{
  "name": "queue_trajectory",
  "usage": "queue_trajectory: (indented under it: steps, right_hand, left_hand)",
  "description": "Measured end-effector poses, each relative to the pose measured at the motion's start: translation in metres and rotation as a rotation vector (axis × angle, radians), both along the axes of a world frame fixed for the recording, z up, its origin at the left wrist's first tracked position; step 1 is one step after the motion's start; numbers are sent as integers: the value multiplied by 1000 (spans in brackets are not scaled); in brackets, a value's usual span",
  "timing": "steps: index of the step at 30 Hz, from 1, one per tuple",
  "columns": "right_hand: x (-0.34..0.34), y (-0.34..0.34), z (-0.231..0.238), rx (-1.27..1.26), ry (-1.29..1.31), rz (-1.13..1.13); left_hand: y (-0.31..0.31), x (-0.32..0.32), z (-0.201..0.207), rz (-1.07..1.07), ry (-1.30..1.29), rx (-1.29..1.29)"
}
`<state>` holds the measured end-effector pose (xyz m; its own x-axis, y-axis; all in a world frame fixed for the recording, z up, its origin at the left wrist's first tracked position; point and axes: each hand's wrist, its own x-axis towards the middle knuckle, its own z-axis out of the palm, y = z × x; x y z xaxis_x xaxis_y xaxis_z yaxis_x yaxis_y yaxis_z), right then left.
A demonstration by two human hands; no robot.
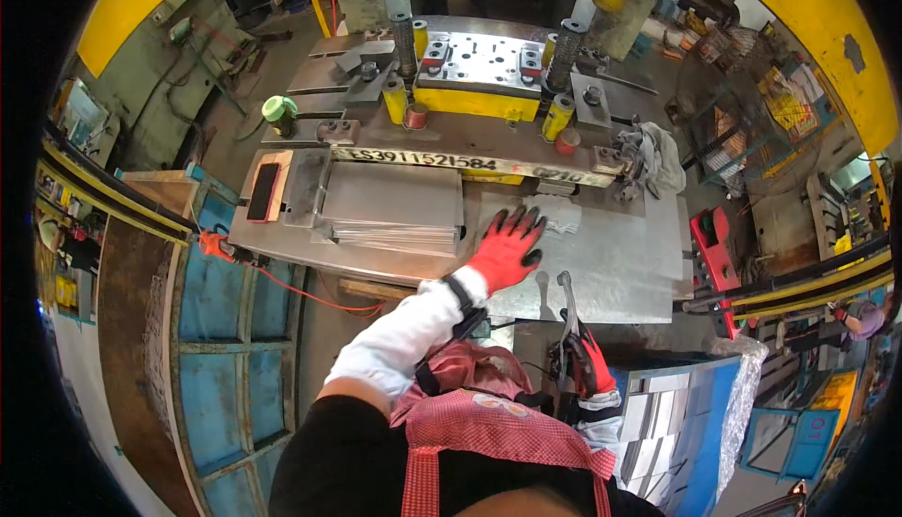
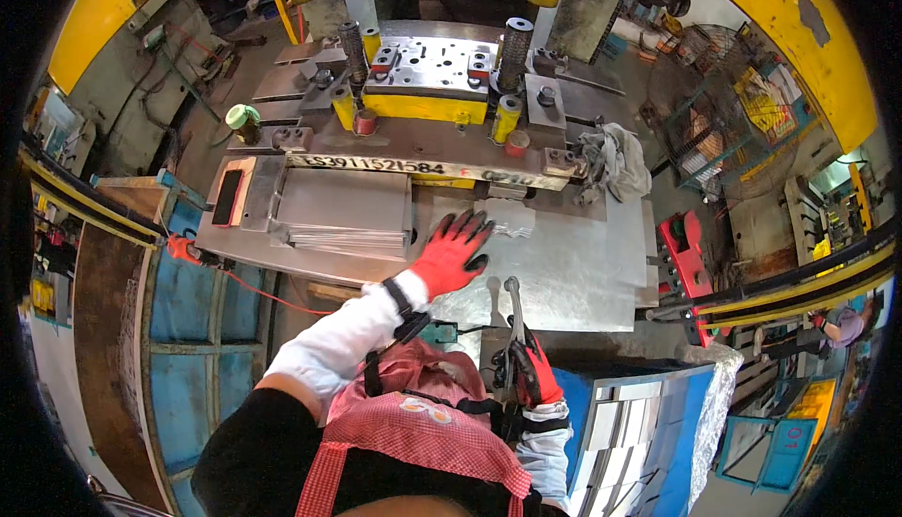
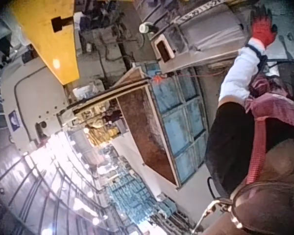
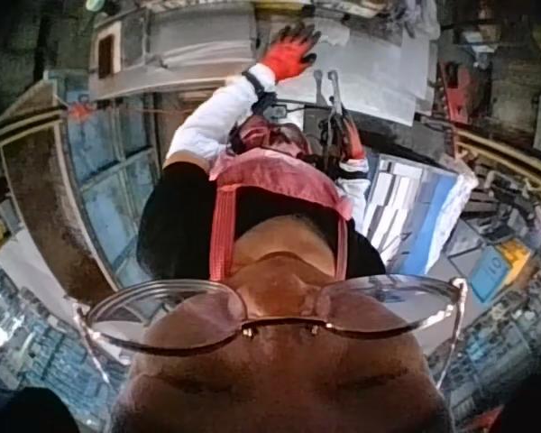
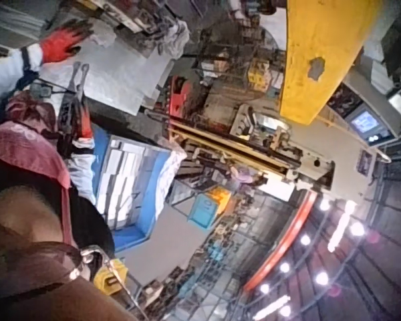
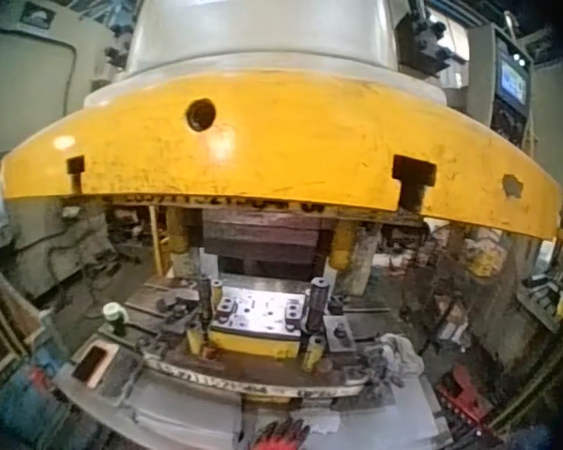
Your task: Operating a metal pressing machine to punch or form sheet metal parts.
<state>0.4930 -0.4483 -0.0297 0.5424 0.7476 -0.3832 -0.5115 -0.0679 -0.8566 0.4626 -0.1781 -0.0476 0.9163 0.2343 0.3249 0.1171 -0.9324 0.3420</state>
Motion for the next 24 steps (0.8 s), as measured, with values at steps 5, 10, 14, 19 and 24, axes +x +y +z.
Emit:
queue_trajectory:
  steps: [5,10,14,19,24]
  right_hand:
    - [-5,26,-2,-29,21,95]
    - [-12,75,44,-130,-82,567]
    - [-20,124,29,136,-340,892]
    - [-36,154,39,183,-162,899]
    - [-46,140,22,113,116,762]
  left_hand:
    - [8,-108,4,112,-106,-259]
    - [5,-183,10,347,-210,-991]
    - [9,-191,0,257,-510,-1540]
    - [41,-216,-56,75,-422,-977]
    - [31,-190,28,131,-567,-1307]
